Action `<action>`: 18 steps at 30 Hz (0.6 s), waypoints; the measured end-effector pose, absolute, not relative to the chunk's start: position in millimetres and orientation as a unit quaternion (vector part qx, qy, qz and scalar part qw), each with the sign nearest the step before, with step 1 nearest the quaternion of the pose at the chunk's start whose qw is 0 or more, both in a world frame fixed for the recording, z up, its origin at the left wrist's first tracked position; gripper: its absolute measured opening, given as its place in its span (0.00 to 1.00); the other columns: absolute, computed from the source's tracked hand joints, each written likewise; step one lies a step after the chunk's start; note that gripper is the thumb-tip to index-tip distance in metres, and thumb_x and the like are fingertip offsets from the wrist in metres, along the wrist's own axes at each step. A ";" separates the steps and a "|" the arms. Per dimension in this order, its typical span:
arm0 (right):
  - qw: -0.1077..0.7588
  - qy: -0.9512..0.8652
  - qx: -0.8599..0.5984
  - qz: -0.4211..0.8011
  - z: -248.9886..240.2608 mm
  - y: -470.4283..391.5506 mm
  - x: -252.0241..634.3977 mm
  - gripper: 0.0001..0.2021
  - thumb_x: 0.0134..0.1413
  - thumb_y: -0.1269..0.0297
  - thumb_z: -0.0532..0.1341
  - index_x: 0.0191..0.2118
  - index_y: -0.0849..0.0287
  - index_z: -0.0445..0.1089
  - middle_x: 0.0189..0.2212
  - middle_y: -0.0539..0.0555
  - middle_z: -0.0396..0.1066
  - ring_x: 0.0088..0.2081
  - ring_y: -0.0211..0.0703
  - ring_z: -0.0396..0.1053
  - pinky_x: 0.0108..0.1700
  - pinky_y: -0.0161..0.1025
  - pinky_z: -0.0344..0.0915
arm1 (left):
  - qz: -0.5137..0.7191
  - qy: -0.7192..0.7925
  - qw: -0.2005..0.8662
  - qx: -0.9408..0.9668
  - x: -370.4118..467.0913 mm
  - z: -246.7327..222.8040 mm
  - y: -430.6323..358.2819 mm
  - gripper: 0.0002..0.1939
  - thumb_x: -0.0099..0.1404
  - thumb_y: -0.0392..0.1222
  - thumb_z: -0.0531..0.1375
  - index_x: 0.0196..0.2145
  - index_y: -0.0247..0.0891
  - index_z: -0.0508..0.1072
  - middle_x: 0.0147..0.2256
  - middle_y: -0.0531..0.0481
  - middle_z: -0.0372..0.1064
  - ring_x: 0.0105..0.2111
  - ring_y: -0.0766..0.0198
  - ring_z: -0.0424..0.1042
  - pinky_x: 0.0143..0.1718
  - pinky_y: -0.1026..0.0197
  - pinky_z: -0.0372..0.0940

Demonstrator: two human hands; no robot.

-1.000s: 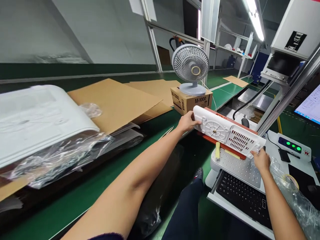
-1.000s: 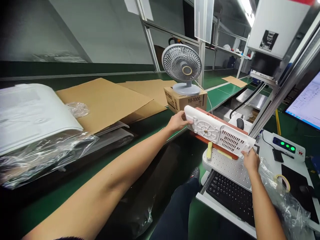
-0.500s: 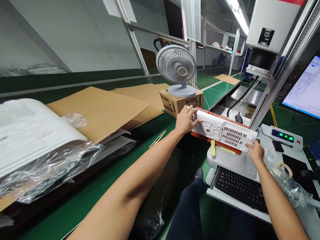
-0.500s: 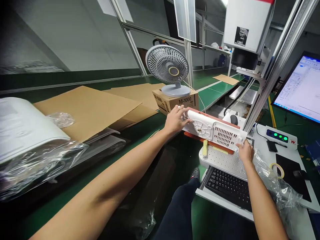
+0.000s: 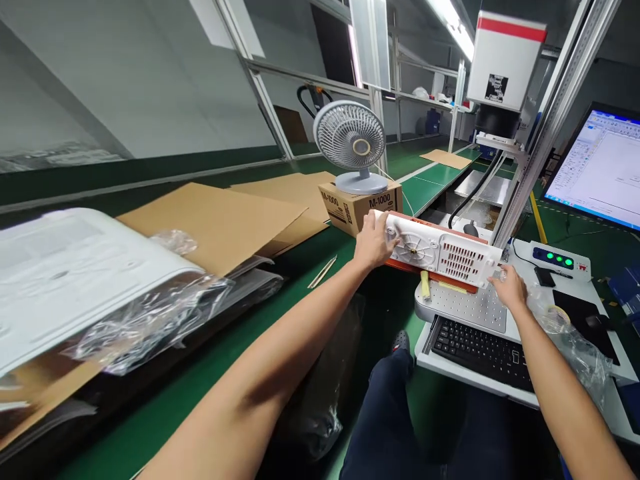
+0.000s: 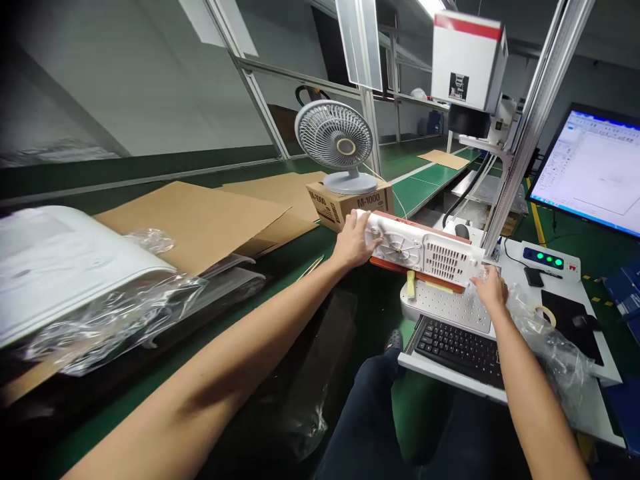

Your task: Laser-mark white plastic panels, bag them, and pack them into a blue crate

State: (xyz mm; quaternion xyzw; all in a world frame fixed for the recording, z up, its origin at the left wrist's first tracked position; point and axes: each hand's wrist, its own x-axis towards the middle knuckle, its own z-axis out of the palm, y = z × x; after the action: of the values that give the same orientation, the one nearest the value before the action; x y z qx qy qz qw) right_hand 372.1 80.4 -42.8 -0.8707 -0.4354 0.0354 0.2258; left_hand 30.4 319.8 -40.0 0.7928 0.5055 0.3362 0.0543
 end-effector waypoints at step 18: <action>0.521 -0.287 -0.793 0.133 -74.4 -232.9 329.3 0.27 0.53 0.35 0.76 0.35 0.55 0.72 0.25 0.50 0.74 0.26 0.42 0.70 0.29 0.36 0.65 | 0.213 0.171 0.240 0.931 184.6 -250.1 -10.7 0.18 0.77 0.50 0.60 0.59 0.42 0.77 0.65 0.37 0.72 0.72 0.40 0.64 0.73 0.36 0.62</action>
State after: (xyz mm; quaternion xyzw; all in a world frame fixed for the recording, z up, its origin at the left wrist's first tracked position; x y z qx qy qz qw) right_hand 329.3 -232.9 -74.4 -0.7928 -0.2866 0.1327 0.5213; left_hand 184.6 -10.7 -250.1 0.9314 0.1709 0.2134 0.2403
